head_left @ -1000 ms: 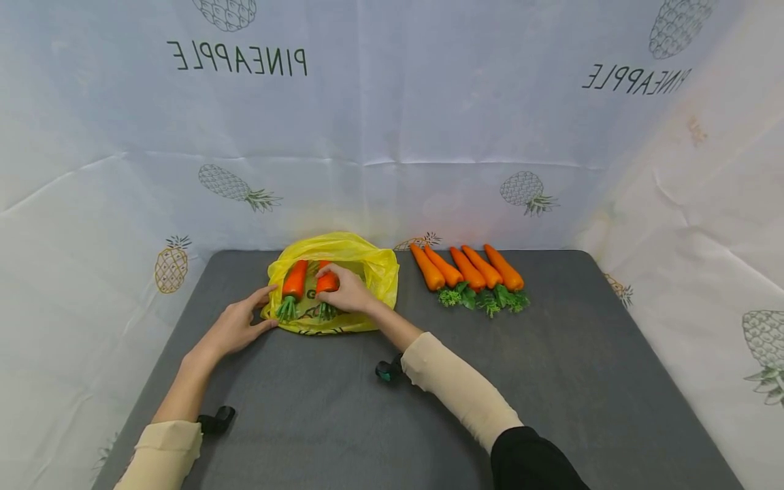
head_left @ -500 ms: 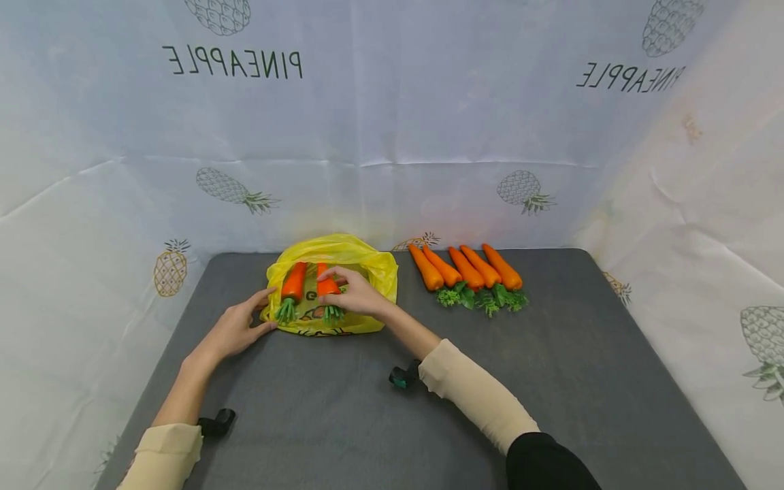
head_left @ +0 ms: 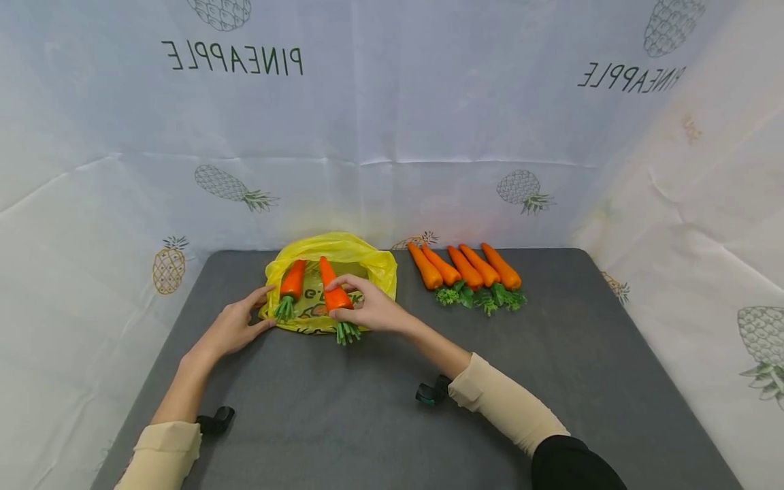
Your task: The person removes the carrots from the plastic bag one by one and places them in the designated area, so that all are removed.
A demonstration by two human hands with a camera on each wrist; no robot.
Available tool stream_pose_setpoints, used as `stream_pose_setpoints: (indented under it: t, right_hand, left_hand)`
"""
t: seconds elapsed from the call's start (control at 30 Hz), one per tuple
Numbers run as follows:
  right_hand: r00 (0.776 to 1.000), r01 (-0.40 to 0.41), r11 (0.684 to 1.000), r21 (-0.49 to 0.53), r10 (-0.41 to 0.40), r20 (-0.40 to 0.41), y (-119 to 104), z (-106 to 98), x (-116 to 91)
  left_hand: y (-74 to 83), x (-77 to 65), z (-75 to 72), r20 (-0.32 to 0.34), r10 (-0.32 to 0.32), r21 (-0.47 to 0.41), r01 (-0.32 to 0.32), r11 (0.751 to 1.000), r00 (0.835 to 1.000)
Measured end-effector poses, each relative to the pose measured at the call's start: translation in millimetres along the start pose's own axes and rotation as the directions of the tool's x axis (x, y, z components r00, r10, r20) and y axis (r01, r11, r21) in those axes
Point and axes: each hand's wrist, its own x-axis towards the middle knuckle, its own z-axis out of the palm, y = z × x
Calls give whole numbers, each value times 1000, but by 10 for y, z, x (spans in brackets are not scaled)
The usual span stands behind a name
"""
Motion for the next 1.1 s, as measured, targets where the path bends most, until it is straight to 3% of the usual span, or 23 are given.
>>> stream_pose_setpoints:
  t: [0.37, 0.77, 1.1]
  right_hand:
    - [995, -8, 999, 34, 11, -98, -79, -218, -293]
    - [982, -69, 997, 17, 71, -174, -7, -561, -617]
    - [970, -118, 993, -5, 114, -213, 131, -722, -807]
  left_hand:
    - [20, 31, -21, 8, 2, 0, -2, 1000, 1000]
    - [24, 38, -14, 11, 9, -2, -8, 1000, 1000]
    - [19, 5, -14, 12, -4, -12, 4, 1000, 1000]
